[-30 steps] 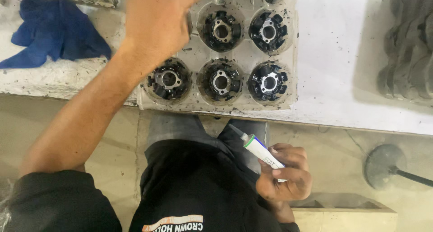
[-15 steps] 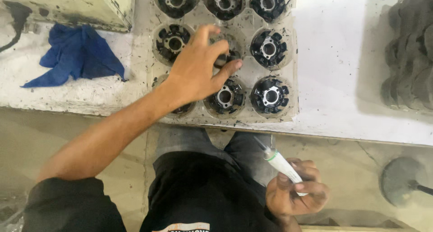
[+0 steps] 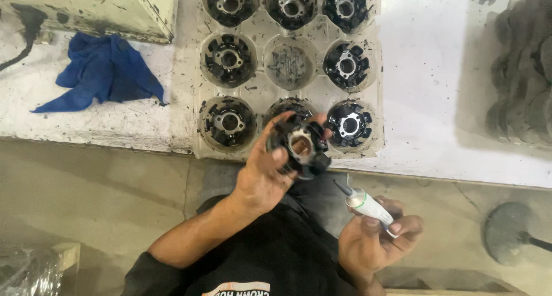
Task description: The person picks up clutch hub assemblies one at a time from a plastic tray and squeezes grease from a tube onto their rollers and inner surfaces, rotating each part to coat it, then places it back in the tray. At the end the person wipes the grease tube with a blue cloth.
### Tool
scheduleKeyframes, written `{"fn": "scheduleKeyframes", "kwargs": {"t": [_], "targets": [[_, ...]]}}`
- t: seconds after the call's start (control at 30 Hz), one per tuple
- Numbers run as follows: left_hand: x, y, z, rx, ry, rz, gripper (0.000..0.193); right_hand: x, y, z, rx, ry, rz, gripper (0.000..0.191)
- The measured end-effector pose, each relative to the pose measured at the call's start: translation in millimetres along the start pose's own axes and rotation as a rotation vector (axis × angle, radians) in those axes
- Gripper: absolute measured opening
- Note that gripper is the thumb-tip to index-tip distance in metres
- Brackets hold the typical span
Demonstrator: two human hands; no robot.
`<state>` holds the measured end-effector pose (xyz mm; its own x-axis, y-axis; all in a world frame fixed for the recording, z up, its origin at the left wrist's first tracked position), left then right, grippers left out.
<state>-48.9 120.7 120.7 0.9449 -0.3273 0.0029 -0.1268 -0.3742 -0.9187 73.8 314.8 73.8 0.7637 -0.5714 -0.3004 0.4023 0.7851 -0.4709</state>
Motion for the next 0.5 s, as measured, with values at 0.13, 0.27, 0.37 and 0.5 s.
{"fn": "scheduleKeyframes", "kwargs": {"t": [0.13, 0.27, 0.37, 0.5], "targets": [[1.2, 2.4, -7.1, -0.043, -0.143, 0.024, 0.062, 5.5, -5.2, 6.4, 0.137, 0.081, 0.095, 0.036], [15.4, -11.4, -20.0, -0.436, -0.3, 0.121, 0.054, 5.5, -15.1, 25.5, 0.42, 0.321, 0.192, 0.036], [28.1, -24.5, -24.6, -0.697, -0.419, 0.16, 0.051, 6.6, -29.5, 38.0, 0.637, 0.425, 0.405, 0.043], [35.3, -32.1, -29.2, -0.805, -0.497, 0.163, 0.051, 4.0, -31.2, 45.3, 0.605, 0.469, 0.353, 0.04]]}}
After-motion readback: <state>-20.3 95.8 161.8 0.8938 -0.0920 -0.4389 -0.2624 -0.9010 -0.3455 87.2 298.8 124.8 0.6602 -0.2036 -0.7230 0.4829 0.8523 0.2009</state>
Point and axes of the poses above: each hand's wrist, its own x-axis away from the middle knuckle, its own y-axis out of the back of the hand, z = x × y, the point moved 6 cm from there along -x, towards the middle knuckle
